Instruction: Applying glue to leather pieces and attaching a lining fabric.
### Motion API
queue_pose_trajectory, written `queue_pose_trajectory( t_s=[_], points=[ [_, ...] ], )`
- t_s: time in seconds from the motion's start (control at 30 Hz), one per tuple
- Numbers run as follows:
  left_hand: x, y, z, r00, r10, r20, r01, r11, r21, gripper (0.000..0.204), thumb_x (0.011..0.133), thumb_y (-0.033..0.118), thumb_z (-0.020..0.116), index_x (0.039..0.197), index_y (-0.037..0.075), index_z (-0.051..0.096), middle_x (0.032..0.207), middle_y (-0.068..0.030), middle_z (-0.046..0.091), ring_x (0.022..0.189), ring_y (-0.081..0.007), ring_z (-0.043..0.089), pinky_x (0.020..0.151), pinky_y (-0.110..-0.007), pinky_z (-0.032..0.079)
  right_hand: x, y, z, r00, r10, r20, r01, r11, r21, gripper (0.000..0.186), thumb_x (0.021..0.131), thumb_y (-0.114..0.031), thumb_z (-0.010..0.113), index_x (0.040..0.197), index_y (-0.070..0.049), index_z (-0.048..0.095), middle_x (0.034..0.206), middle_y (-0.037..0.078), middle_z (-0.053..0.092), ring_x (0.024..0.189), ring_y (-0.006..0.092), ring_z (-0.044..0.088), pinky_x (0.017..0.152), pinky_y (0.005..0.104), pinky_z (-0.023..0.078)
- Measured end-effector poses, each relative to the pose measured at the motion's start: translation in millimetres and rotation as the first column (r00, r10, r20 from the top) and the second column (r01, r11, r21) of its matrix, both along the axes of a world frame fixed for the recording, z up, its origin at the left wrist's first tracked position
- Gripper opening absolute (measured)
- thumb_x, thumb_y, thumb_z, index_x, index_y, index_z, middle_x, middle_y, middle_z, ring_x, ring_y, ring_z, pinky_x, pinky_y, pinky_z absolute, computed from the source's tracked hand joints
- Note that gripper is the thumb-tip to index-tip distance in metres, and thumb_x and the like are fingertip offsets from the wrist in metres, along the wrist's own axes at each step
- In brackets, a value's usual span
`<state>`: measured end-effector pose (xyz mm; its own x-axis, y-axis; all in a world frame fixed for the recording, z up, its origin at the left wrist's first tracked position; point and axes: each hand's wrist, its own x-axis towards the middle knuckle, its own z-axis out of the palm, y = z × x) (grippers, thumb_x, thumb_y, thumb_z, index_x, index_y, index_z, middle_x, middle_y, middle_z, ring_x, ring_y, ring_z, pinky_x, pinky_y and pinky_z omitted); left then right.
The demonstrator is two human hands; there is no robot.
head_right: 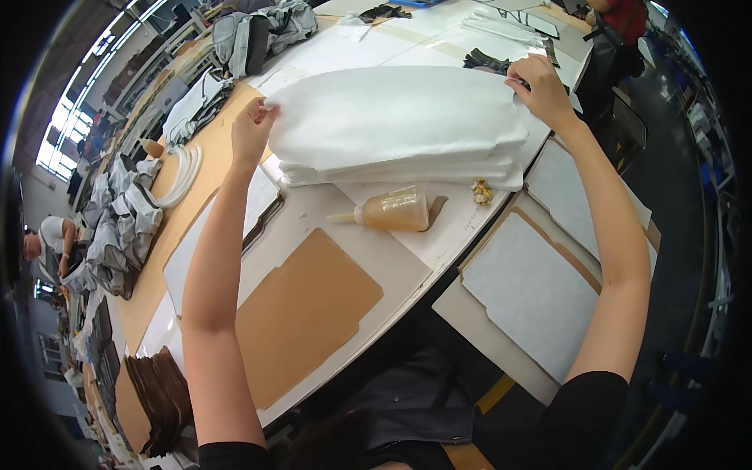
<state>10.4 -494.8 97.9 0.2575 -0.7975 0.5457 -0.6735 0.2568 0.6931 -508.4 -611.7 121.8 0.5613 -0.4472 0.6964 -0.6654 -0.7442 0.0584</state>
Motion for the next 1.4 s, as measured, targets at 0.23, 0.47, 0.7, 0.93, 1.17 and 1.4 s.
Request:
queue_pose_trajectory(
  t_s=[0.23, 0.47, 0.7, 0.93, 1.17, 1.4],
  points=[
    [1, 30, -13, 0.912, 0.027, 0.409, -0.019, 1.000, -0.025, 0.013, 0.087, 0.008, 0.070, 0.099, 0.007, 0.073, 0.100, -0.0077, 0.073, 0.097, -0.0264, 0.068, 0.088, -0.036, 0.052, -8, 44, -19, 0.988, 0.100, -0.115, -0.120, 0.975, -0.187, 0.015, 0.082, -0.001, 0.070, 0.092, -0.004, 0.060, 0.093, 0.010, 0.062, 0.098, 0.0328, 0.060, 0.099, 0.0456, 0.047],
    [-5, 46, -19, 0.861, -0.015, 0.508, 0.080, 0.991, -0.106, 0.023, 0.077, -0.007, 0.069, 0.093, 0.010, 0.073, 0.106, -0.0049, 0.071, 0.104, -0.0273, 0.064, 0.089, -0.038, 0.052, -16, 58, -32, 0.983, 0.104, -0.153, -0.135, 0.970, -0.204, 0.015, 0.082, -0.001, 0.069, 0.094, -0.004, 0.061, 0.096, 0.010, 0.061, 0.097, 0.0305, 0.060, 0.098, 0.0452, 0.048],
    [1, 57, -24, 0.841, -0.031, 0.541, 0.115, 0.986, -0.122, 0.027, 0.077, -0.009, 0.068, 0.090, 0.013, 0.074, 0.103, -0.0035, 0.071, 0.102, -0.0267, 0.064, 0.086, -0.038, 0.053, -20, 64, -38, 0.985, 0.089, -0.145, -0.117, 0.974, -0.195, 0.016, 0.082, -0.001, 0.070, 0.095, -0.005, 0.062, 0.096, 0.009, 0.060, 0.098, 0.0308, 0.060, 0.098, 0.0445, 0.048],
    [10, 58, -24, 0.758, -0.025, 0.651, 0.122, 0.987, -0.104, 0.032, 0.077, -0.012, 0.062, 0.094, 0.012, 0.074, 0.103, -0.0052, 0.072, 0.103, -0.0296, 0.063, 0.092, -0.041, 0.051, -30, 71, -33, 0.993, 0.108, -0.056, -0.110, 0.993, -0.031, 0.017, 0.086, -0.006, 0.066, 0.103, -0.003, 0.064, 0.105, 0.011, 0.062, 0.104, 0.0307, 0.059, 0.098, 0.0427, 0.045],
    [0, 20, -20, 0.921, -0.063, 0.384, 0.020, 0.993, 0.114, 0.037, 0.088, 0.023, 0.074, 0.122, 0.009, 0.068, 0.102, -0.0064, 0.072, 0.109, -0.0308, 0.059, 0.097, -0.043, 0.045, -3, 18, -34, 0.986, -0.032, 0.161, -0.038, 0.908, 0.418, 0.031, 0.085, -0.019, 0.074, 0.112, -0.006, 0.066, 0.104, 0.009, 0.063, 0.101, 0.0269, 0.059, 0.096, 0.0358, 0.044],
    [-1, 7, -3, 0.912, -0.188, 0.366, -0.069, 0.806, 0.587, 0.049, 0.076, 0.042, 0.081, 0.115, 0.013, 0.073, 0.101, -0.0079, 0.071, 0.114, -0.0294, 0.056, 0.103, -0.047, 0.033, -8, -7, -17, 0.994, -0.105, 0.009, 0.048, 0.531, 0.846, 0.039, 0.074, -0.024, 0.083, 0.102, -0.008, 0.062, 0.090, -0.002, 0.052, 0.080, 0.0084, 0.042, 0.072, 0.0242, 0.038]
  ],
)
